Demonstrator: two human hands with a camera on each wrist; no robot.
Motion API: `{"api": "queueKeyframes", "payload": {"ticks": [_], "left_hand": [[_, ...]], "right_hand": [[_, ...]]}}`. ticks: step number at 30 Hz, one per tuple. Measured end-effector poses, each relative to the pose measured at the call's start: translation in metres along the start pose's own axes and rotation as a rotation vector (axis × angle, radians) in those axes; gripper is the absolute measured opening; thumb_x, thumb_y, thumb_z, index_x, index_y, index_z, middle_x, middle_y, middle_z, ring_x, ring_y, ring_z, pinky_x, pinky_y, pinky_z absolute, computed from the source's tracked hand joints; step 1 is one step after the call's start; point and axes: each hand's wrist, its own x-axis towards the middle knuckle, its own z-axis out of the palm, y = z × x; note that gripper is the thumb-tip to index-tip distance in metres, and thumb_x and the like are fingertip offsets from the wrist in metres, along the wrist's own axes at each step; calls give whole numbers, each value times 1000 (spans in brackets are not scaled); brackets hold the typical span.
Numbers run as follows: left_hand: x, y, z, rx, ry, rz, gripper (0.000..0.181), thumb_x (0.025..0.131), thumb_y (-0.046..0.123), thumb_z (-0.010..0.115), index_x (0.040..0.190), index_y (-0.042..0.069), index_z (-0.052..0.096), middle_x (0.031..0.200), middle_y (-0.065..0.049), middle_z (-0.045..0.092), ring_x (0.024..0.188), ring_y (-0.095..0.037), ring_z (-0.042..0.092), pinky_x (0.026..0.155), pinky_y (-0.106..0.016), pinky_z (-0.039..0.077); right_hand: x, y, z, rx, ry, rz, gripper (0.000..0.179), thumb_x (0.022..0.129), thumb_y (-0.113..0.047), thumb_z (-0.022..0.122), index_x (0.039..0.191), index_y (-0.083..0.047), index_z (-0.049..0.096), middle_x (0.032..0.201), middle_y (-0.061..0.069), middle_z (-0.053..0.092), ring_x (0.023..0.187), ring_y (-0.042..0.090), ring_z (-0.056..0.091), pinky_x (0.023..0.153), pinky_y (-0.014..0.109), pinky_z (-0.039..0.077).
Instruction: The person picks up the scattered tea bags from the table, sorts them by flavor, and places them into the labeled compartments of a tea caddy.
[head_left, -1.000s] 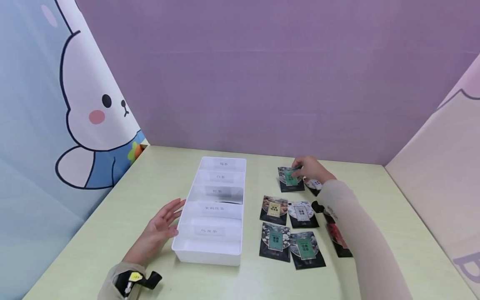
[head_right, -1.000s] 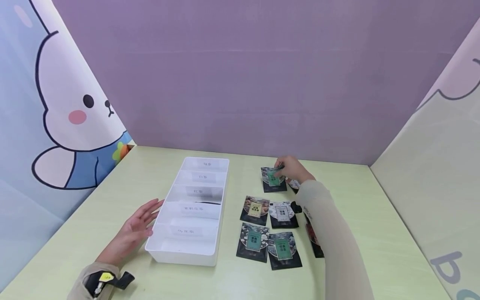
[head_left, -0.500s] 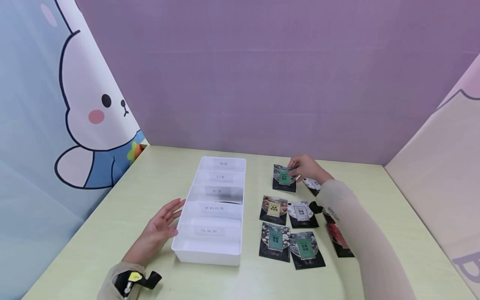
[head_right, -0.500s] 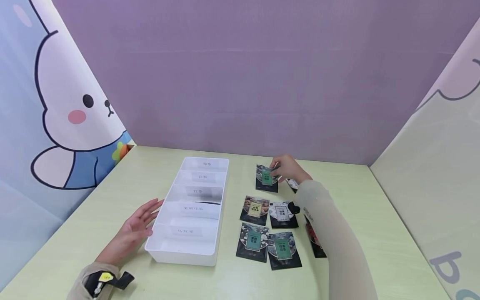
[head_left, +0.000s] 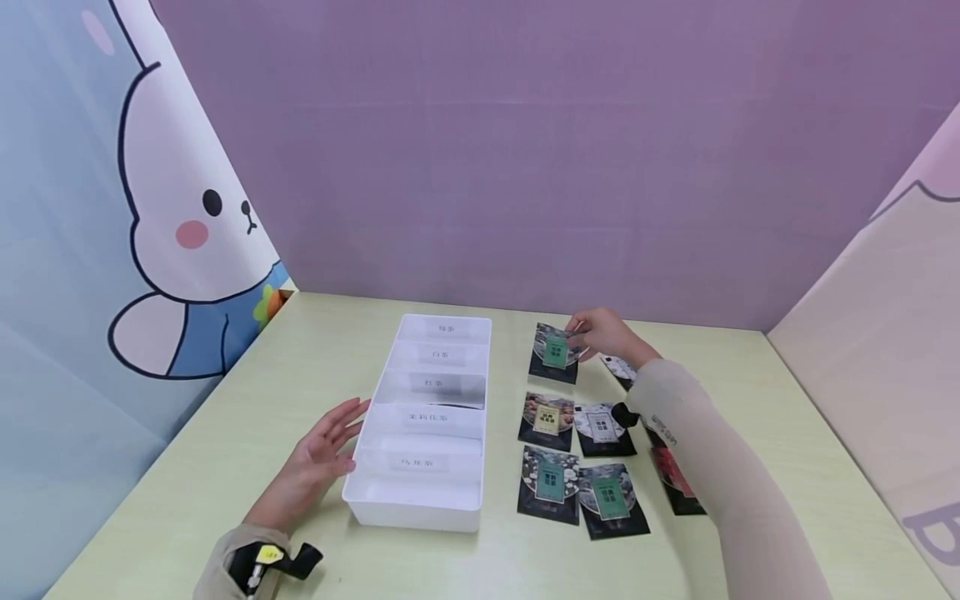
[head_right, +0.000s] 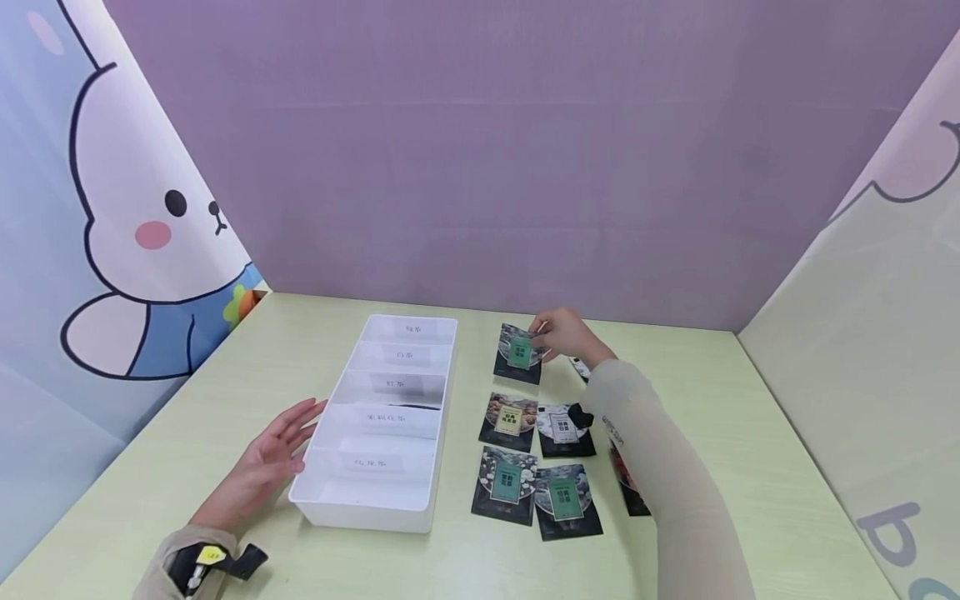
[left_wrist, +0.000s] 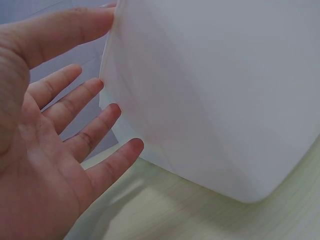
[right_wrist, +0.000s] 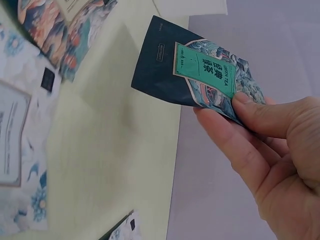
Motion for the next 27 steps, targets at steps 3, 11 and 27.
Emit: {"api": "queueKeyframes", "payload": {"ticks": [3,11,27], "left_hand": [[1,-1,-1,-2,-4,2,78,90,-9,60,156,7,23,160,-6,30,131,-3,45,102,-24,44],[1,-2,-2,-1,-5,-23,79,90,-7,61,157,4,18,160,-5,29,131,-3,45,102,-24,43],[0,-3,-3,-14,-24,-5,79,91,-8,59,157,5,18,162,-10,24,132,-4,44,103,-23,42]], "right_hand": [[2,-2,-1,11,4,1,15,92,5,64,107,8,66,93,17,68,80,26,70,72,46,60],[3,-18,-2,66,49,-39,16,90,5,67,105,10,67,93,20,70,79,28,72,70,44,60],[17,-56,5,196,105,-27,11,87,4,72,94,8,66,95,22,71,81,29,72,73,45,60]]}}
